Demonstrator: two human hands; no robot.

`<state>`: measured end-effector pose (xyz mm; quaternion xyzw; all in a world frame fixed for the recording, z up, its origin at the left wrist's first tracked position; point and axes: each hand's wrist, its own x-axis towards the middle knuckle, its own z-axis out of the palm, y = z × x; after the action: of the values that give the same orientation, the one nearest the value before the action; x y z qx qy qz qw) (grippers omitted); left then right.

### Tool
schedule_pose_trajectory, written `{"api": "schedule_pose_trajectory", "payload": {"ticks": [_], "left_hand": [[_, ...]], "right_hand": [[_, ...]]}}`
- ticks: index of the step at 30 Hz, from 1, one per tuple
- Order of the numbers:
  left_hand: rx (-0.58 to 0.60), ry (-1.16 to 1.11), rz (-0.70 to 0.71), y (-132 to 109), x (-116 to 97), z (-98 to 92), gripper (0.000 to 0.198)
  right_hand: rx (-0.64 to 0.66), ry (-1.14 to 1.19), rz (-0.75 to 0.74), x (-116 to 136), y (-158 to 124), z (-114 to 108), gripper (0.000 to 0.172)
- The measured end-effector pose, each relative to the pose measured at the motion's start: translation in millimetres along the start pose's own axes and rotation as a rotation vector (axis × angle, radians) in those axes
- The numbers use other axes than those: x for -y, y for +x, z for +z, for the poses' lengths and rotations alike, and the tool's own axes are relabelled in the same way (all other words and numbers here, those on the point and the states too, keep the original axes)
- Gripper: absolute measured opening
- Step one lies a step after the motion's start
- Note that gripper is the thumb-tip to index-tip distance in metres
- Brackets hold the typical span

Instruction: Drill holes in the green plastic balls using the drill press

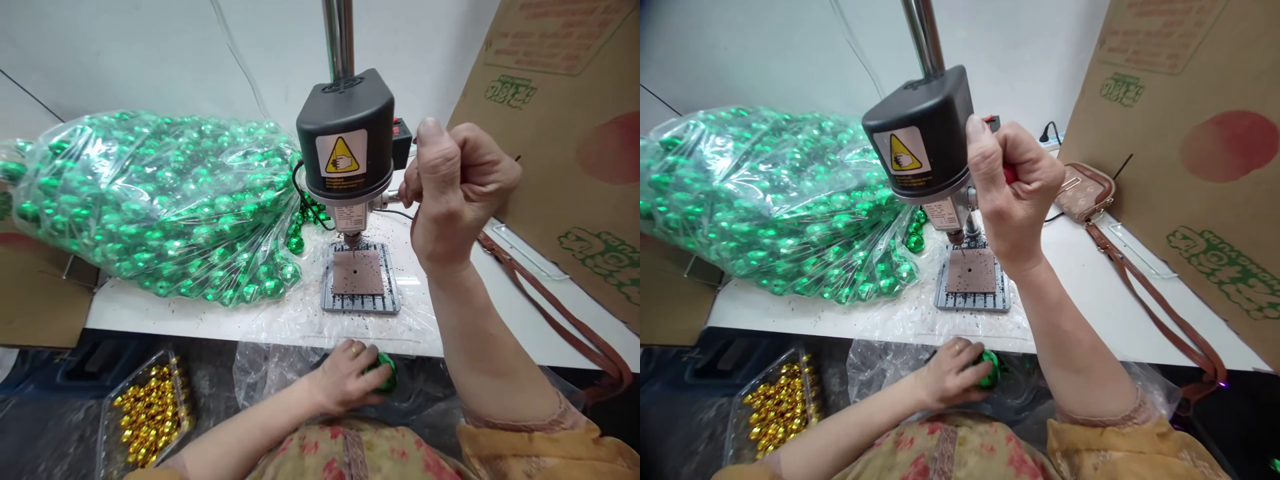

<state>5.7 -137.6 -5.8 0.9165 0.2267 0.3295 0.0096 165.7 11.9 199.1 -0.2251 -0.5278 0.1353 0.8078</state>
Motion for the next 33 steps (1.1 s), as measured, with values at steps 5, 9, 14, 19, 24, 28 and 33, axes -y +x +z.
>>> {"api": "schedule_pose_trajectory", "payload": {"ticks": [5,9,14,19,24,28,33], "left_hand": [[-0.005,0.073,0.087,-8,6,-5.0,0.047],[-0.232,0.163,-0.271,16,79,-38.0,0.019],[-0.183,0.168,-0.856,44,189,-74.2,0.024],[-0.132,0.153,-0.942,53,227,-80.0,0.03],[-0.364,-0.036,-0.907,52,195,-85.8,0.044],[-0.484,-0.643,-0.994,51,145,-75.1,0.055],[-0.374,-0.913,-1.061,55,115,-40.8,0.065]], "right_hand": [[-0.037,0.01,-0.024,1,0,0,0.051],[-0.029,0.009,-0.031,-1,-1,-2,0.052],[0.018,-0.084,-0.053,-7,-3,-6,0.043],[0.012,-0.126,-0.056,-4,-3,-5,0.049],[0.02,-0.139,-0.06,2,-2,-2,0.052],[0.025,-0.158,-0.07,4,-3,-3,0.051],[0.013,-0.141,-0.088,3,-3,-2,0.05]]}}
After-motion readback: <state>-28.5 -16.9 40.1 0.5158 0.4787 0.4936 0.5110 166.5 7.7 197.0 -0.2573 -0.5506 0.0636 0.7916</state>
